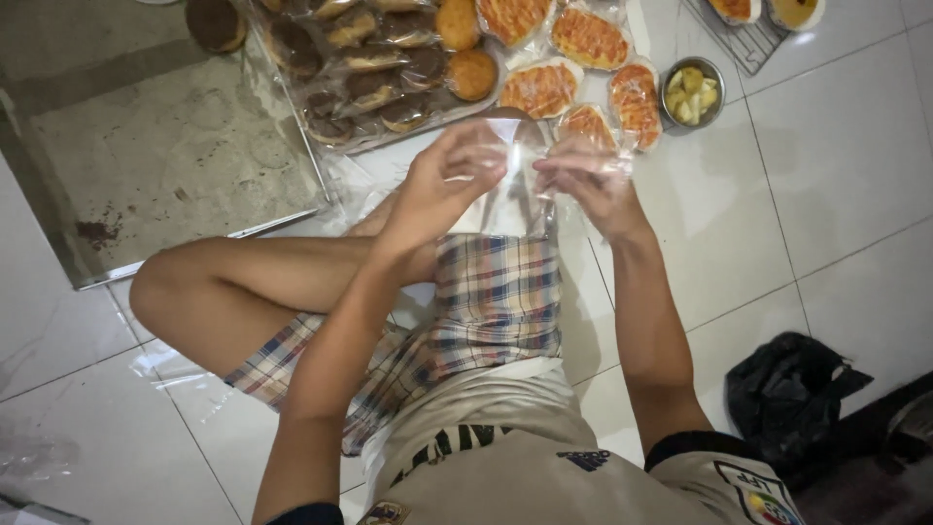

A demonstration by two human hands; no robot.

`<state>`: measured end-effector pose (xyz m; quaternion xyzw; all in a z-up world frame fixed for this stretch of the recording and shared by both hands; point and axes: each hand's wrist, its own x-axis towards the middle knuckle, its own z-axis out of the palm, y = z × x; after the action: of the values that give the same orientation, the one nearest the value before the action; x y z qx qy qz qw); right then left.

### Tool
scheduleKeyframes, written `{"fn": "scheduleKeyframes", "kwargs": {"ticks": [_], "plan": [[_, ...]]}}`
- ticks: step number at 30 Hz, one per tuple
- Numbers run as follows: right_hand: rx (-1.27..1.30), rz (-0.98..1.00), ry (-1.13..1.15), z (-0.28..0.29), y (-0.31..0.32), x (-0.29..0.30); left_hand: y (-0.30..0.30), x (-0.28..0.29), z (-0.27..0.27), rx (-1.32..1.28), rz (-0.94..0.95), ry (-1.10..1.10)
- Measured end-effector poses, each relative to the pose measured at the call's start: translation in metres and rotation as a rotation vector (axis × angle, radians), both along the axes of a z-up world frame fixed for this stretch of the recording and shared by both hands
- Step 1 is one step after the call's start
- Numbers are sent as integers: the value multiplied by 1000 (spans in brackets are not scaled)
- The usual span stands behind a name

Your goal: The person is individually packing various pastries, including donuts and buns, into small plastic bags while sitting on the floor.

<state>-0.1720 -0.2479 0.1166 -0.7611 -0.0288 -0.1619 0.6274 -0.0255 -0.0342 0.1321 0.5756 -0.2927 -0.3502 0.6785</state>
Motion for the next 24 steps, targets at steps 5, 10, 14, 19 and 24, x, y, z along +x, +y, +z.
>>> {"fn": "scheduleKeyframes", "kwargs": {"ticks": [5, 10, 14, 19, 24], "plan": [[87, 80, 79, 15, 42, 15, 6, 3, 9, 31, 152, -136], [160, 94, 96, -8, 49, 51, 29, 12, 5, -42, 340, -115], [256, 35, 211, -43, 53, 74, 71, 17, 7, -16, 316, -111], [243, 96, 383, -39, 70, 108, 120, 16, 7, 91, 326, 32], [65, 226, 451, -10, 111, 132, 150, 22, 6, 203, 565, -845]]}}
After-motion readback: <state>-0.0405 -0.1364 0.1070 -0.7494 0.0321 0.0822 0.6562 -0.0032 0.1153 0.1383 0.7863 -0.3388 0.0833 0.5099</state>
